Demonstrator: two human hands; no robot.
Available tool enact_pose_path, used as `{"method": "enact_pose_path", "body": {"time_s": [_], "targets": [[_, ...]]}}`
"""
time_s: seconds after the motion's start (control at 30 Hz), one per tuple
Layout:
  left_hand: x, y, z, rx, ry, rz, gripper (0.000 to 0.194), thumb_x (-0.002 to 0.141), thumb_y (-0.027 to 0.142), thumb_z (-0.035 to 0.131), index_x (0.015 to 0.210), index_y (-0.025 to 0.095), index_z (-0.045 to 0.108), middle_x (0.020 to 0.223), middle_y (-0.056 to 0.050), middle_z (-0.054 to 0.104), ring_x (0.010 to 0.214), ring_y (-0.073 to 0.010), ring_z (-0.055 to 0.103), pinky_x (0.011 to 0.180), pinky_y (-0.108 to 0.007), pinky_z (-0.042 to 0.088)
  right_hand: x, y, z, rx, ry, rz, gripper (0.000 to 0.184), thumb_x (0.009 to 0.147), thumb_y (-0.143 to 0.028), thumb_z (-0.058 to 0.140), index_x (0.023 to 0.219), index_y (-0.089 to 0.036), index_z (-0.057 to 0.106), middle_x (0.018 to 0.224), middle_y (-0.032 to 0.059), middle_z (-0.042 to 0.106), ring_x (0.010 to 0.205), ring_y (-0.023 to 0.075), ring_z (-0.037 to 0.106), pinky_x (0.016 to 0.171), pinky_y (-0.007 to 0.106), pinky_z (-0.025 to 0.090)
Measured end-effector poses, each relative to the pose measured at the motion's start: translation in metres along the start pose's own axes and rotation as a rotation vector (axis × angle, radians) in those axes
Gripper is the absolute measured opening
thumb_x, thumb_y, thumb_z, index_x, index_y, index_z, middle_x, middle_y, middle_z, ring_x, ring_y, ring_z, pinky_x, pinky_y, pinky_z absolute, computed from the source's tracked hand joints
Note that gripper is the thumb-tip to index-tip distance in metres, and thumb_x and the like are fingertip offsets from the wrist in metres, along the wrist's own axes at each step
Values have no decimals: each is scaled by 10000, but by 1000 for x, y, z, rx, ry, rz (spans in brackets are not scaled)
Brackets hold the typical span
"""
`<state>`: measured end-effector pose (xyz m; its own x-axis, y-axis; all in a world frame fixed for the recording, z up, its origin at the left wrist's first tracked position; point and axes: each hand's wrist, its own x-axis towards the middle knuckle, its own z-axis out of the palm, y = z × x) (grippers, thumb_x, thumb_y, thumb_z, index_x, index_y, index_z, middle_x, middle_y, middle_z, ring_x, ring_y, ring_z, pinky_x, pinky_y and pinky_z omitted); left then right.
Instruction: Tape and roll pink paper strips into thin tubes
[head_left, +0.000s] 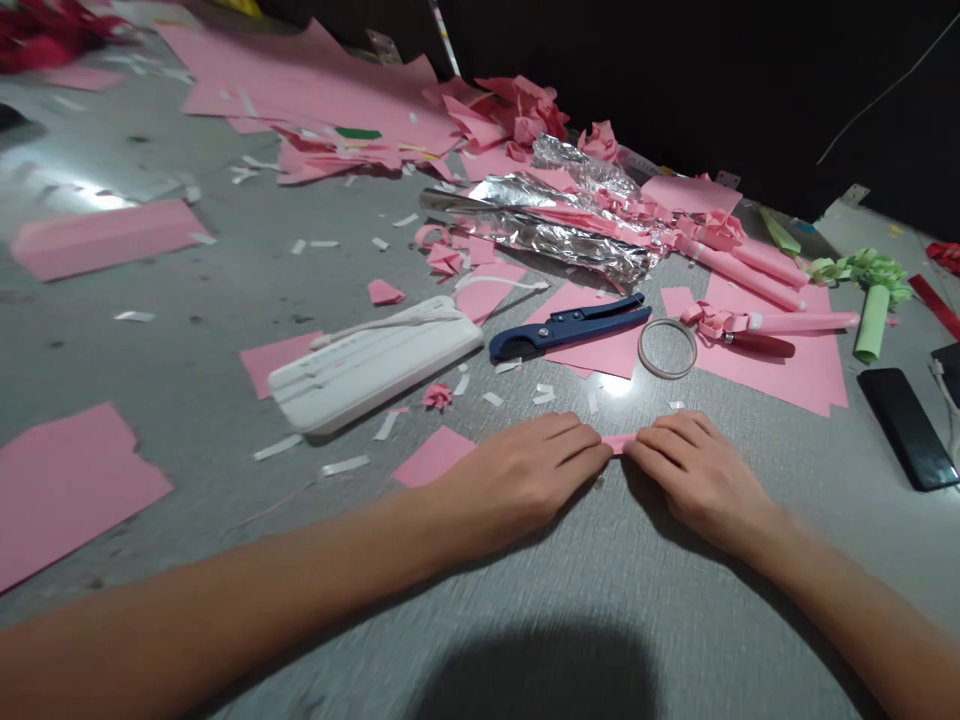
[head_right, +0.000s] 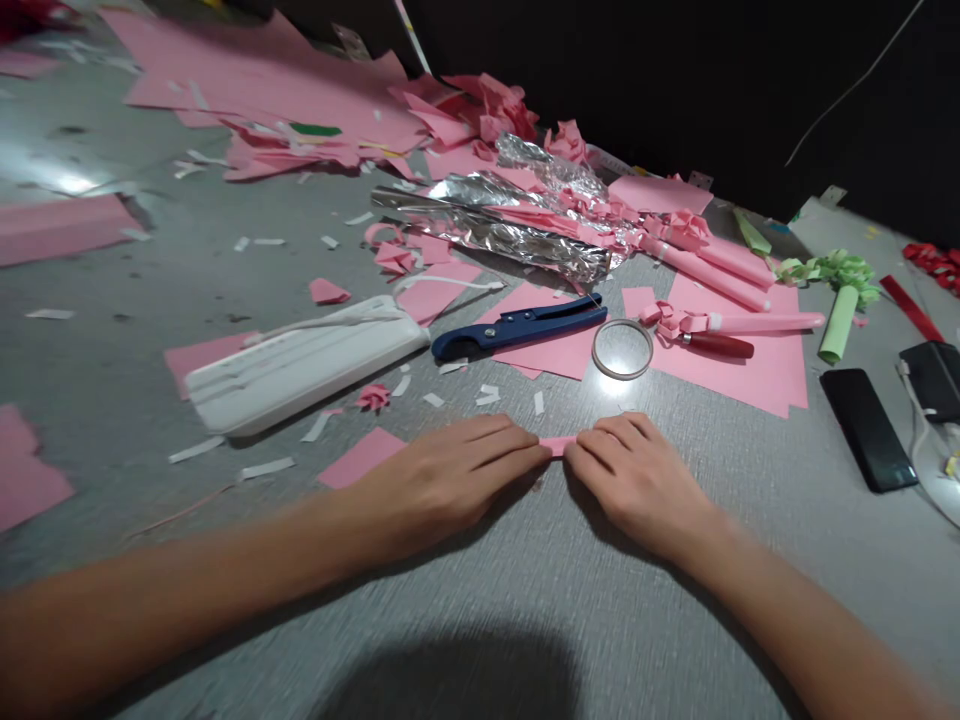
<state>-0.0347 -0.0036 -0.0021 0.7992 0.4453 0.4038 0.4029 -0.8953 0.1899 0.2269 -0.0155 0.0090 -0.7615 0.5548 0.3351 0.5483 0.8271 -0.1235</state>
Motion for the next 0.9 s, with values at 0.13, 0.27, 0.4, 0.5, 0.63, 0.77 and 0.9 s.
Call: {"method": "enact_pose_path", "body": {"time_s": [0.13, 0.27, 0.4, 0.5, 0.63, 0.77, 0.9], "targets": [[2, 0, 3, -13, 13, -78, 264, 1147, 148, 422, 1129, 101, 681, 966, -90, 677, 849, -237, 605, 768, -365, 503, 4, 1, 2, -2, 9, 12, 337, 1112, -37, 405, 1182, -119, 725, 1038, 112, 789, 952, 247, 649, 920, 428, 507], [5, -2, 4, 44, 24, -123, 306, 1167, 194, 390, 1096, 119, 678, 1019, -103, 681, 869, -244, 610, 779, -385, 503, 6, 0, 3, -18, 16, 48, 315, 1113, -55, 432, 1167, -124, 734, 1021, 111, 781, 941, 257, 633, 902, 420, 502], [6, -4, 4, 44, -6, -147, 297, 1168, 199, 403, 1097, 124, 681, 1013, -93, 684, 881, -245, 610, 802, -393, 503, 7, -1, 3, -38, 23, 105, 280, 1114, -79, 473, 1153, -136, 744, 1079, 132, 765, 1005, 271, 629, 912, 415, 503], [7, -5, 5, 35, -30, -162, 298, 1163, 186, 407, 1083, 128, 688, 981, -81, 670, 867, -243, 590, 795, -392, 488, 7, 1, 5, 1, 27, 130, 240, 1107, -84, 514, 1156, -139, 743, 1091, 127, 762, 1013, 267, 639, 913, 412, 505], [8, -5, 9, 28, -28, -189, 291, 1153, 172, 427, 1061, 133, 700, 961, -74, 662, 862, -242, 581, 788, -392, 470, 8, 3, 8, 30, 37, 149, 242, 1111, -88, 514, 1151, -151, 744, 1072, 117, 766, 985, 258, 641, 874, 402, 502], [8, -5, 8, 69, -27, -191, 274, 1140, 175, 450, 1053, 138, 707, 954, -75, 676, 860, -242, 586, 782, -386, 454, 8, 3, 11, 34, 32, 175, 250, 1115, -98, 507, 1140, -164, 747, 1058, 111, 762, 970, 259, 624, 847, 403, 493], [8, -3, 2, 126, -27, -164, 279, 1135, 197, 471, 1016, 153, 719, 969, -81, 698, 877, -242, 591, 786, -377, 438, 8, 2, 12, 22, 17, 193, 238, 1109, -100, 519, 1137, -165, 746, 1060, 110, 758, 946, 266, 604, 836, 411, 484]]}}
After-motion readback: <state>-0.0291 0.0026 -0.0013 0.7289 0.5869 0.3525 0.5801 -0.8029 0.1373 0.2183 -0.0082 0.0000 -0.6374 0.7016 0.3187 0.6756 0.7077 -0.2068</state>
